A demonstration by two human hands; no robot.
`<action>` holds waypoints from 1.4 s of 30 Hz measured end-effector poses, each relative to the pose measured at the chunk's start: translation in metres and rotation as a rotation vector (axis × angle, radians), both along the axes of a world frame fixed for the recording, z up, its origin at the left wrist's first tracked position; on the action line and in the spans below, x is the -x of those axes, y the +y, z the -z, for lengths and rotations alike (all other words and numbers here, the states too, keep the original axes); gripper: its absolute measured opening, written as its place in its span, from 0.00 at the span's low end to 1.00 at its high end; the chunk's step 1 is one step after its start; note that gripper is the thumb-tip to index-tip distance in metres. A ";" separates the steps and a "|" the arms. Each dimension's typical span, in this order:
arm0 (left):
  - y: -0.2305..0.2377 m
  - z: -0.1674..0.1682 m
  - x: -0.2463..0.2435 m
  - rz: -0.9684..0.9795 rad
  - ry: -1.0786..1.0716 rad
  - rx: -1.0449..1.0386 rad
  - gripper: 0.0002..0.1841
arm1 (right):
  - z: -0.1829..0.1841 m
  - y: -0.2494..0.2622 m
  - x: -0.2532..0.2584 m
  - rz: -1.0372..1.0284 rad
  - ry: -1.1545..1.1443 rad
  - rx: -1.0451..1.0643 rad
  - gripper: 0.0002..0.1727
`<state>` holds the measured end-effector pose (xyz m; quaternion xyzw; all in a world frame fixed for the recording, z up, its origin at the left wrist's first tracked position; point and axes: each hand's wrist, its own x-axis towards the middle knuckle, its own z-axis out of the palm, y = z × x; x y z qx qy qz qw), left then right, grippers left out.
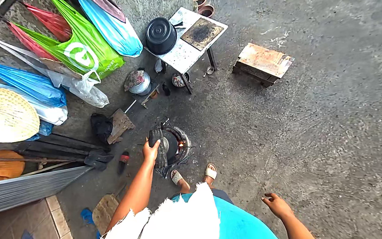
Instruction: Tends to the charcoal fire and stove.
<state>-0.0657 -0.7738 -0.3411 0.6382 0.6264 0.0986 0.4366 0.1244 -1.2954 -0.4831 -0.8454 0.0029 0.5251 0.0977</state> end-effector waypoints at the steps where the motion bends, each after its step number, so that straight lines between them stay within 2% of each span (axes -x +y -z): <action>1: -0.002 0.002 0.001 -0.012 -0.014 -0.007 0.24 | 0.000 0.003 -0.001 0.000 0.004 -0.003 0.26; 5: -0.010 0.008 0.007 -0.037 -0.060 -0.036 0.24 | 0.001 0.012 -0.007 -0.028 0.026 0.003 0.27; 14: -0.012 0.007 0.007 0.057 0.024 -0.118 0.24 | 0.002 0.032 -0.023 -0.114 0.020 -0.014 0.27; 26: -0.021 0.014 0.008 0.018 0.043 -0.250 0.23 | -0.003 0.041 -0.039 -0.188 0.047 0.011 0.28; 31: -0.013 0.005 0.004 0.058 0.150 -0.159 0.26 | -0.003 0.045 -0.042 -0.215 0.058 0.013 0.27; 35: -0.010 0.002 0.013 0.143 0.279 -0.189 0.30 | 0.003 0.055 -0.045 -0.258 0.068 0.023 0.27; 40: -0.013 -0.016 0.018 0.173 0.363 -0.228 0.27 | -0.001 0.078 -0.044 -0.370 0.102 0.026 0.28; 42: -0.014 -0.019 0.021 0.128 0.328 -0.237 0.26 | 0.000 0.087 -0.042 -0.427 0.112 0.021 0.29</action>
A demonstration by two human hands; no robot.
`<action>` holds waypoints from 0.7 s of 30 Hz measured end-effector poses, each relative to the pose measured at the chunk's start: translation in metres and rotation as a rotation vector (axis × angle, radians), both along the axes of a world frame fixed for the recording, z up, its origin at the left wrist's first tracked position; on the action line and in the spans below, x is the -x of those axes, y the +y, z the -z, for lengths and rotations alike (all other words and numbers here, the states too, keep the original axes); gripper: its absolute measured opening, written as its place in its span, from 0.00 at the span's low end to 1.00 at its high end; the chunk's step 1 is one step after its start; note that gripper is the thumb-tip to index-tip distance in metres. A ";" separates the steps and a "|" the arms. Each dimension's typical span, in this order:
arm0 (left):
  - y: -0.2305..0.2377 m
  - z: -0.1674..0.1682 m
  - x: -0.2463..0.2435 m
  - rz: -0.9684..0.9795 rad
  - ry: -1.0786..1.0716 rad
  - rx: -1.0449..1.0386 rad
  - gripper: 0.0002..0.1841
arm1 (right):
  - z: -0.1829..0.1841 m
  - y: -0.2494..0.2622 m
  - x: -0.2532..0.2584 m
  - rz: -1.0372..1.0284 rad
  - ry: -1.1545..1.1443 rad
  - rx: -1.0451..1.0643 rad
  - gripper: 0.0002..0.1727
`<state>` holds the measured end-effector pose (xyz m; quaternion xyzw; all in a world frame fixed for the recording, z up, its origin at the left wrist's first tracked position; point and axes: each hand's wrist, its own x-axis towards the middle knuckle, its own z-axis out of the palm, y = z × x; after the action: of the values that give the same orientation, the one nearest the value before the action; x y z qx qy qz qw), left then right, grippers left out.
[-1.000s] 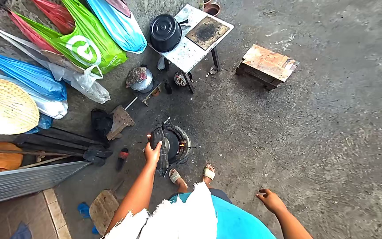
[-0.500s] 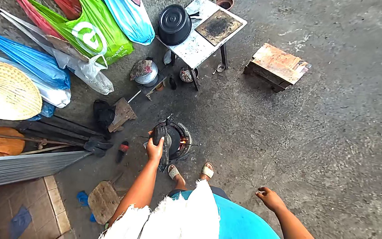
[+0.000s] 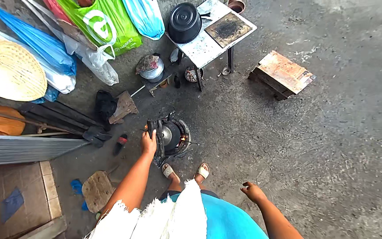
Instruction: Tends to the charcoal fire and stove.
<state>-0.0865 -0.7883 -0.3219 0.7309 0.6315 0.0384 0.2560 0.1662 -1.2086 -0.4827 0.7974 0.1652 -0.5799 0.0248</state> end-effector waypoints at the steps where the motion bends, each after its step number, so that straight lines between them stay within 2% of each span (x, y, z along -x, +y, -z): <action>1: -0.001 0.000 0.003 -0.034 -0.049 -0.022 0.26 | 0.002 0.004 0.001 -0.015 0.000 -0.004 0.29; 4: -0.004 -0.003 0.020 -0.121 -0.255 -0.140 0.25 | 0.005 0.015 0.011 -0.031 -0.013 -0.019 0.29; 7: -0.002 -0.006 0.056 -0.067 -0.450 -0.354 0.21 | 0.005 0.022 0.025 -0.024 -0.037 -0.033 0.29; 11: 0.005 -0.002 0.133 -0.014 -0.520 -0.481 0.21 | 0.000 0.032 0.054 -0.060 -0.059 -0.005 0.28; 15: -0.003 0.019 0.242 -0.168 -0.444 -0.401 0.23 | -0.016 0.051 0.100 -0.115 -0.087 0.048 0.29; 21: -0.066 0.075 0.477 -0.430 0.045 0.046 0.30 | -0.031 0.117 0.217 -0.329 -0.066 0.051 0.30</action>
<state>-0.5631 -0.8546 -0.3973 0.5742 0.7790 0.0614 0.2443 -0.0508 -1.0912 -0.4520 0.7772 0.2778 -0.5457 0.1450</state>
